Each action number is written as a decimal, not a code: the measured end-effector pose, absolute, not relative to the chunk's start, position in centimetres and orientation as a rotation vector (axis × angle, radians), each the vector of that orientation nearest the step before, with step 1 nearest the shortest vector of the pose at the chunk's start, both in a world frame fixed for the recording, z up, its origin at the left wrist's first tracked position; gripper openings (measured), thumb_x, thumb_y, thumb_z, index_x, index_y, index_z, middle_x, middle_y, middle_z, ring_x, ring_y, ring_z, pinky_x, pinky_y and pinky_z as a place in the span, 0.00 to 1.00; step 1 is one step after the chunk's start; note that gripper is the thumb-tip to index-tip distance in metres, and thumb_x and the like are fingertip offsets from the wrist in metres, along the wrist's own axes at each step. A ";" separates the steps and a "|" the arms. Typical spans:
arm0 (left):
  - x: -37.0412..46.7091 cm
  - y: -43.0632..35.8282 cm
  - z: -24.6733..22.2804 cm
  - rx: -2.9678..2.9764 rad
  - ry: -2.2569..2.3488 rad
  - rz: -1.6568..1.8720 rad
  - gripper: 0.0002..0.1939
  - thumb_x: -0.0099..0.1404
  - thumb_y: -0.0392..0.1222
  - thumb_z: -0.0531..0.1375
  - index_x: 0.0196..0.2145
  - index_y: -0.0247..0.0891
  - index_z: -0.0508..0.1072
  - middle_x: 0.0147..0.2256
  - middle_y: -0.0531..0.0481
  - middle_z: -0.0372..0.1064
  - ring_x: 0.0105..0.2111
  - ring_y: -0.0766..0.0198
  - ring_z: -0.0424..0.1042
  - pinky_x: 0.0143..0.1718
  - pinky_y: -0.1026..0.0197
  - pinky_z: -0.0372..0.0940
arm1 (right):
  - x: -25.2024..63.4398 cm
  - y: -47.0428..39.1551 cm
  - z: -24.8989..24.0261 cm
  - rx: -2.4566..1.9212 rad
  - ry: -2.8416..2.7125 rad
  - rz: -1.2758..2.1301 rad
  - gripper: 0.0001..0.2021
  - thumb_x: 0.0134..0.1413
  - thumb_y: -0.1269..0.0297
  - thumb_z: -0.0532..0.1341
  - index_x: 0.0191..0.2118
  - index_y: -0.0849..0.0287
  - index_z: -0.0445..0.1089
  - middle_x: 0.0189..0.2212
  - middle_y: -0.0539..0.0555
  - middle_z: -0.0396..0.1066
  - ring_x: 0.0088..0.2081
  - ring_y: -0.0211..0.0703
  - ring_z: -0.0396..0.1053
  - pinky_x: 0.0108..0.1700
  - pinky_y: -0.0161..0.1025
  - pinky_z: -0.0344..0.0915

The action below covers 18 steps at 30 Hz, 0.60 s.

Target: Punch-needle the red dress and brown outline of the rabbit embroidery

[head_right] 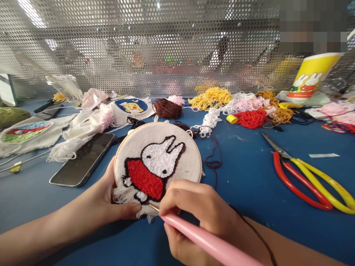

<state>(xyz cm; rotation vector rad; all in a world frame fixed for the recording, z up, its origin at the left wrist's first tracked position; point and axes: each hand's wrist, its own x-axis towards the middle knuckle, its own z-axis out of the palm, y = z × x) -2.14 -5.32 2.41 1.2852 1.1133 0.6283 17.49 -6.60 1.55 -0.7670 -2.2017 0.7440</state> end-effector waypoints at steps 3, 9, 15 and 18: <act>-2.1 -5.3 2.4 1.284 1.115 0.648 0.40 0.46 0.29 0.60 0.50 0.47 0.41 0.43 0.51 0.59 0.45 0.58 0.61 0.39 0.62 0.64 | 17.3 -6.6 1.8 -0.742 -2.181 0.763 0.14 0.38 0.83 0.53 0.30 0.57 0.61 0.22 0.48 0.61 0.25 0.31 0.61 0.27 0.28 0.61; -2.0 -5.3 2.4 1.254 1.114 0.668 0.41 0.45 0.28 0.60 0.51 0.47 0.41 0.45 0.49 0.57 0.45 0.56 0.61 0.39 0.60 0.65 | 17.4 -6.6 2.1 -0.712 -2.187 0.799 0.11 0.42 0.79 0.54 0.31 0.56 0.65 0.20 0.49 0.62 0.22 0.31 0.60 0.22 0.27 0.59; -2.0 -5.2 2.3 1.281 1.126 0.649 0.39 0.46 0.29 0.60 0.49 0.47 0.42 0.43 0.50 0.57 0.44 0.58 0.62 0.37 0.61 0.65 | 17.6 -6.5 2.3 -0.712 -2.237 0.743 0.11 0.44 0.79 0.53 0.32 0.57 0.64 0.21 0.49 0.63 0.21 0.30 0.60 0.22 0.27 0.60; -2.1 -5.2 2.3 1.281 1.120 0.647 0.39 0.46 0.29 0.60 0.49 0.48 0.43 0.44 0.51 0.57 0.45 0.59 0.61 0.38 0.62 0.65 | 17.5 -6.8 2.1 -0.814 -2.164 0.718 0.10 0.41 0.80 0.54 0.30 0.57 0.62 0.20 0.49 0.63 0.22 0.31 0.61 0.24 0.28 0.61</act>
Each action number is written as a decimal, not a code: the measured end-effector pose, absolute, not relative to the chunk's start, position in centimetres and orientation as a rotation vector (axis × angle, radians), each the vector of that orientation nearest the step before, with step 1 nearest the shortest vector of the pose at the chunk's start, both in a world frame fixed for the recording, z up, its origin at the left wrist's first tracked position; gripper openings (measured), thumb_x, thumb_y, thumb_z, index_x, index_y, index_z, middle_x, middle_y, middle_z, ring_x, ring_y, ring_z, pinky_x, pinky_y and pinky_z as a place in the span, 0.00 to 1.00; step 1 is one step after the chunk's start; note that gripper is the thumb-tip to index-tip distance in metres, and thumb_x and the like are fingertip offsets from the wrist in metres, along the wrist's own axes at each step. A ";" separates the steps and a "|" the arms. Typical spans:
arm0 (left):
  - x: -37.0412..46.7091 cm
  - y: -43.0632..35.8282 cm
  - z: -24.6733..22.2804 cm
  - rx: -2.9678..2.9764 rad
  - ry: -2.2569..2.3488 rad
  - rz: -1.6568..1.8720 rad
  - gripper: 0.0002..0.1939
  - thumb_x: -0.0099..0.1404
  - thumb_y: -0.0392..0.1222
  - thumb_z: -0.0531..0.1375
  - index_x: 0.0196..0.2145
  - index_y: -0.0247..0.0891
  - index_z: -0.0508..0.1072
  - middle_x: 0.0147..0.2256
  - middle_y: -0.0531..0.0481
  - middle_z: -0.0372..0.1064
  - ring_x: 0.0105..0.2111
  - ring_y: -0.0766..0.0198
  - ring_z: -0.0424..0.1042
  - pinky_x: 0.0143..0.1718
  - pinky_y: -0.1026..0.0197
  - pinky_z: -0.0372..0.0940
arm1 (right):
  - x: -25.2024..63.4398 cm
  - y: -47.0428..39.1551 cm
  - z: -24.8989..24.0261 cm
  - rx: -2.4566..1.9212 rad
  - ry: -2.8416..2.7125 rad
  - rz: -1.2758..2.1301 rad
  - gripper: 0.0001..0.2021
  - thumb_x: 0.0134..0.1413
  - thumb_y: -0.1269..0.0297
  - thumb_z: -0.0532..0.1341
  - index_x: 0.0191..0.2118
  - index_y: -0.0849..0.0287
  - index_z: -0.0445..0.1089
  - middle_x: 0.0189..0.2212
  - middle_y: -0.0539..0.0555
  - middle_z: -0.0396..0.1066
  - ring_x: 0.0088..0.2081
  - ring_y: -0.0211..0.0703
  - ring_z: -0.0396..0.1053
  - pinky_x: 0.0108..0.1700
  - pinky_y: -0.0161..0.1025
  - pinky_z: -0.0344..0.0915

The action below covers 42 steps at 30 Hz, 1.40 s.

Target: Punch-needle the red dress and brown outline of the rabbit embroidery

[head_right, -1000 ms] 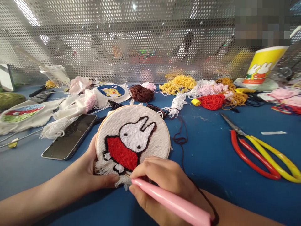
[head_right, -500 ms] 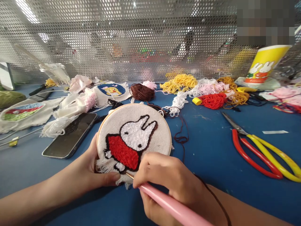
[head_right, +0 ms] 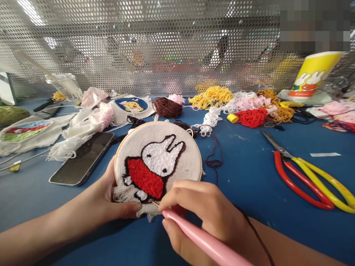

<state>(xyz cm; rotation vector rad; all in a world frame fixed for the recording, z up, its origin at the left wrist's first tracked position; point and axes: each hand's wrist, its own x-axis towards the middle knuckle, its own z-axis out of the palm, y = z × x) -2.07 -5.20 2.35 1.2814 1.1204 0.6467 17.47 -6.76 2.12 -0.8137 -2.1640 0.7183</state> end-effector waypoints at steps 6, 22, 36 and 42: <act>-2.0 -5.4 2.3 1.254 1.134 0.624 0.40 0.46 0.30 0.60 0.50 0.48 0.41 0.43 0.50 0.58 0.41 0.58 0.64 0.32 0.62 0.67 | 17.4 -7.1 1.8 -0.875 -2.147 0.748 0.11 0.38 0.80 0.55 0.28 0.57 0.60 0.23 0.49 0.64 0.24 0.31 0.63 0.26 0.28 0.63; -1.6 -5.8 2.2 1.295 1.168 0.695 0.38 0.47 0.28 0.59 0.49 0.49 0.44 0.44 0.56 0.60 0.45 0.64 0.62 0.39 0.65 0.63 | 16.3 -8.1 0.9 -0.841 -2.143 0.151 0.08 0.54 0.64 0.51 0.29 0.59 0.64 0.22 0.50 0.70 0.25 0.34 0.68 0.28 0.28 0.64; -1.6 -6.1 1.8 1.511 1.225 0.767 0.34 0.47 0.30 0.60 0.48 0.49 0.48 0.50 0.57 0.55 0.50 0.65 0.55 0.49 0.66 0.54 | 15.5 -8.2 0.6 -0.900 -2.102 0.216 0.06 0.47 0.76 0.53 0.25 0.61 0.63 0.17 0.49 0.65 0.22 0.35 0.64 0.27 0.33 0.64; -1.5 -6.8 2.0 1.663 1.234 0.813 0.31 0.49 0.32 0.59 0.47 0.48 0.48 0.51 0.55 0.53 0.51 0.63 0.54 0.47 0.67 0.57 | 15.4 -7.9 0.4 -0.831 -2.204 0.212 0.12 0.49 0.77 0.52 0.20 0.61 0.65 0.16 0.47 0.66 0.21 0.34 0.63 0.30 0.33 0.63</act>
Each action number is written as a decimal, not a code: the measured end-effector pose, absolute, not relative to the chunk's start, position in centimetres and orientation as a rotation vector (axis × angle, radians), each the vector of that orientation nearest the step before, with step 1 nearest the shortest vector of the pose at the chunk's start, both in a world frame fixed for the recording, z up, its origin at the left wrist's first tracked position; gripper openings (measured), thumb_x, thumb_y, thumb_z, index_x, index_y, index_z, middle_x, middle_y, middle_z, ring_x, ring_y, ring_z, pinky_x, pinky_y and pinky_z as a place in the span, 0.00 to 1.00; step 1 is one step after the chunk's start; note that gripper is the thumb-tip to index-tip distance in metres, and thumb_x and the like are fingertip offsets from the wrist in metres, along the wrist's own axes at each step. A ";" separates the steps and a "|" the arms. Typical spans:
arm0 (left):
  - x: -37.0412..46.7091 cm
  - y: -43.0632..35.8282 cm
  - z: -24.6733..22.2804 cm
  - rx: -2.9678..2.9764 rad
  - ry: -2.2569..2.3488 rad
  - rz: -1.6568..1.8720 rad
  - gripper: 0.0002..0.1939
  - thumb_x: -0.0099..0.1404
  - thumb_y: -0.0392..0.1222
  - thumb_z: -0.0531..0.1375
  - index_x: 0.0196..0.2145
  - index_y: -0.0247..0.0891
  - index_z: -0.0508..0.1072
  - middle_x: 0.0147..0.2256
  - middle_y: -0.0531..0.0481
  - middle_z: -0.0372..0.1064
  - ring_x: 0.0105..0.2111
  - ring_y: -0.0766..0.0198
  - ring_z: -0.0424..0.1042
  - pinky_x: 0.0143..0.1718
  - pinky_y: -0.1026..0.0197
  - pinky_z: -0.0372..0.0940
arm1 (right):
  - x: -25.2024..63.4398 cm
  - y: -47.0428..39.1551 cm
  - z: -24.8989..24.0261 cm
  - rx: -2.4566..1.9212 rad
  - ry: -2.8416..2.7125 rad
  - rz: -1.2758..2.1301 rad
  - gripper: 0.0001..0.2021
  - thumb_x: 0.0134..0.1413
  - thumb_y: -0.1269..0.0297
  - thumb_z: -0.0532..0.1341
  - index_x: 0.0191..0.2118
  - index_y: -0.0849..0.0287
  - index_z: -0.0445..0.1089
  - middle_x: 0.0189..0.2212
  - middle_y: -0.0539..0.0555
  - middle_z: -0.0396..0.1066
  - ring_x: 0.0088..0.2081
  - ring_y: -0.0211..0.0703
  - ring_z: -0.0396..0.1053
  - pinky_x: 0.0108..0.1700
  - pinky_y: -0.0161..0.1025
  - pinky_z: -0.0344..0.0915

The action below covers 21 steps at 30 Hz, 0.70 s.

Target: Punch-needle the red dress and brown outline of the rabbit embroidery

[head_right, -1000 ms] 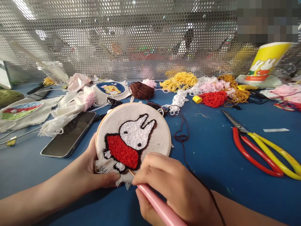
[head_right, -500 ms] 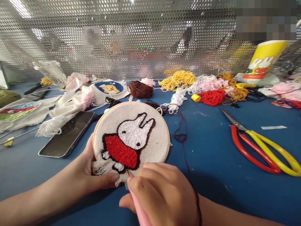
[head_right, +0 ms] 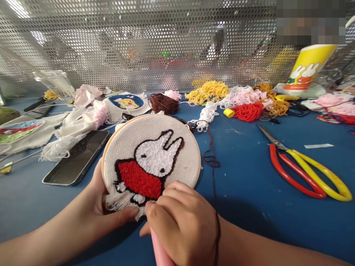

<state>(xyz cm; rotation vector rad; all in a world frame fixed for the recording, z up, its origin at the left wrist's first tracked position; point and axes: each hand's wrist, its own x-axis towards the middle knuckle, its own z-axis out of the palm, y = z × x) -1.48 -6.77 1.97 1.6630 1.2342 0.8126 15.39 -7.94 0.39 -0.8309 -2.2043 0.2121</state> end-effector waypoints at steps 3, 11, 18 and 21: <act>-1.5 -7.1 1.9 1.753 1.249 0.838 0.31 0.49 0.31 0.59 0.47 0.49 0.48 0.50 0.56 0.54 0.52 0.63 0.53 0.48 0.67 0.56 | 15.3 -7.6 0.2 -0.874 -2.220 0.222 0.13 0.51 0.75 0.51 0.22 0.61 0.69 0.16 0.50 0.65 0.22 0.35 0.62 0.28 0.34 0.62; -1.6 -6.6 1.6 1.705 1.239 0.791 0.30 0.49 0.32 0.59 0.46 0.48 0.49 0.50 0.56 0.53 0.51 0.64 0.54 0.47 0.68 0.57 | 15.9 -7.3 1.1 -0.848 -2.259 0.346 0.12 0.53 0.70 0.50 0.24 0.63 0.67 0.18 0.52 0.65 0.24 0.35 0.63 0.27 0.31 0.62; -1.7 -6.5 1.9 1.661 1.197 0.773 0.30 0.49 0.31 0.59 0.46 0.46 0.49 0.43 0.57 0.60 0.51 0.64 0.53 0.47 0.67 0.56 | 16.8 -7.1 1.6 -0.914 -2.153 0.451 0.04 0.49 0.68 0.54 0.27 0.60 0.63 0.20 0.48 0.68 0.23 0.30 0.66 0.26 0.26 0.61; -1.6 -6.2 2.1 1.623 1.204 0.749 0.31 0.48 0.30 0.59 0.46 0.45 0.49 0.44 0.56 0.59 0.51 0.64 0.53 0.48 0.66 0.55 | 17.0 -7.0 1.8 -0.873 -2.198 0.538 0.00 0.47 0.69 0.57 0.29 0.59 0.64 0.22 0.46 0.69 0.24 0.28 0.66 0.27 0.24 0.61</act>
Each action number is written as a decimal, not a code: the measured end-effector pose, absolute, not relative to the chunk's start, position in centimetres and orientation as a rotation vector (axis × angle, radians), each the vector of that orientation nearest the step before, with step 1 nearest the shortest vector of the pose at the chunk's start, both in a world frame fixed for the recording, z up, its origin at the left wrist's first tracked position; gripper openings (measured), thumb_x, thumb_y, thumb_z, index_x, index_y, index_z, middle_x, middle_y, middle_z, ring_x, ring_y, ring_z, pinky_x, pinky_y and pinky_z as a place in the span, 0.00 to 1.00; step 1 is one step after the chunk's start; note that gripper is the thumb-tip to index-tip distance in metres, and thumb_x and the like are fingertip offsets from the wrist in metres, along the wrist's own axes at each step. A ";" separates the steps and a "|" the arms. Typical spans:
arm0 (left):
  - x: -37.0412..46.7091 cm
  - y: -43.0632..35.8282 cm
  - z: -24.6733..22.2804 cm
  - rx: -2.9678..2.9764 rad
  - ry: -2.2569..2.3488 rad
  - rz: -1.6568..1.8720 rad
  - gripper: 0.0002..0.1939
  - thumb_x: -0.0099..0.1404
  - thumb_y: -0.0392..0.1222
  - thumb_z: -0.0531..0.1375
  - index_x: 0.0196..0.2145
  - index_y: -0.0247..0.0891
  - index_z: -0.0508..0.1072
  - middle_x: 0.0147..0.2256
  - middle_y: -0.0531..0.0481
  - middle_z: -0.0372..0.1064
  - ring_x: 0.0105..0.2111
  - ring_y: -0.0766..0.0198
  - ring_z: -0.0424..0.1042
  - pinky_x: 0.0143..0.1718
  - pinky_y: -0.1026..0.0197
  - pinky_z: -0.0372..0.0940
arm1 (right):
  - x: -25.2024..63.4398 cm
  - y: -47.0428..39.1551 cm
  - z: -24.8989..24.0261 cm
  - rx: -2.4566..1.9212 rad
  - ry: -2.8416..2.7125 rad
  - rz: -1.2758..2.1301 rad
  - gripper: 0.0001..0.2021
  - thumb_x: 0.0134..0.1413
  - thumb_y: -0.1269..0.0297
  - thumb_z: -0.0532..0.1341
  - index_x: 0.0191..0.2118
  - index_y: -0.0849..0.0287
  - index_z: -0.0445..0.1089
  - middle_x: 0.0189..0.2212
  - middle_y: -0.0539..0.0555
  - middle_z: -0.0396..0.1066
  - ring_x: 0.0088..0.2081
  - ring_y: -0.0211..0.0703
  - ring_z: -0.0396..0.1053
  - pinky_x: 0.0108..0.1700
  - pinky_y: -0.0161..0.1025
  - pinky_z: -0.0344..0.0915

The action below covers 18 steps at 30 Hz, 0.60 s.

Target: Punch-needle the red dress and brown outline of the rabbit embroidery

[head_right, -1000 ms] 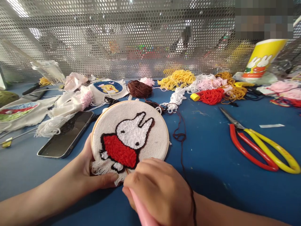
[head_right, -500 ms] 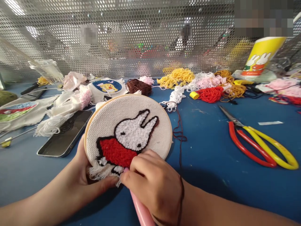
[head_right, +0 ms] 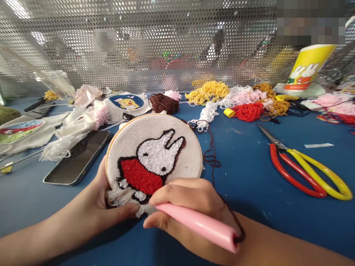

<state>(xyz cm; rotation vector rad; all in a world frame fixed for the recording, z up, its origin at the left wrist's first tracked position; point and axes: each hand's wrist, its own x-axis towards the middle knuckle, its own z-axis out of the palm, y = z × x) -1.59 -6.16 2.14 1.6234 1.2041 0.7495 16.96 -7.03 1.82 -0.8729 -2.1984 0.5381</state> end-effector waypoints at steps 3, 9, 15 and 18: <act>-1.5 -5.9 2.3 1.556 1.182 0.718 0.32 0.48 0.30 0.59 0.47 0.45 0.48 0.45 0.54 0.59 0.52 0.63 0.52 0.48 0.66 0.56 | 17.2 -7.1 2.0 -0.985 -2.221 0.614 0.04 0.46 0.74 0.56 0.29 0.59 0.63 0.22 0.45 0.68 0.22 0.28 0.65 0.25 0.25 0.61; -1.5 -6.0 2.4 1.535 1.166 0.721 0.32 0.48 0.29 0.59 0.47 0.44 0.48 0.47 0.53 0.57 0.52 0.63 0.52 0.47 0.67 0.57 | 17.6 -7.0 1.6 -1.037 -2.148 0.689 0.02 0.49 0.70 0.54 0.28 0.60 0.60 0.25 0.49 0.69 0.25 0.32 0.67 0.24 0.27 0.61; -1.7 -6.1 2.3 1.523 1.183 0.706 0.30 0.48 0.29 0.59 0.46 0.43 0.49 0.46 0.52 0.59 0.52 0.62 0.53 0.47 0.65 0.58 | 17.6 -6.9 1.6 -1.009 -2.163 0.632 0.03 0.48 0.73 0.53 0.28 0.59 0.60 0.26 0.48 0.69 0.26 0.32 0.67 0.26 0.27 0.62; -1.6 -6.0 2.2 1.506 1.174 0.723 0.30 0.48 0.29 0.59 0.46 0.44 0.49 0.45 0.53 0.60 0.53 0.62 0.52 0.46 0.66 0.59 | 17.5 -7.0 1.7 -1.000 -2.191 0.560 0.04 0.47 0.74 0.53 0.28 0.59 0.59 0.25 0.48 0.69 0.26 0.32 0.67 0.27 0.28 0.62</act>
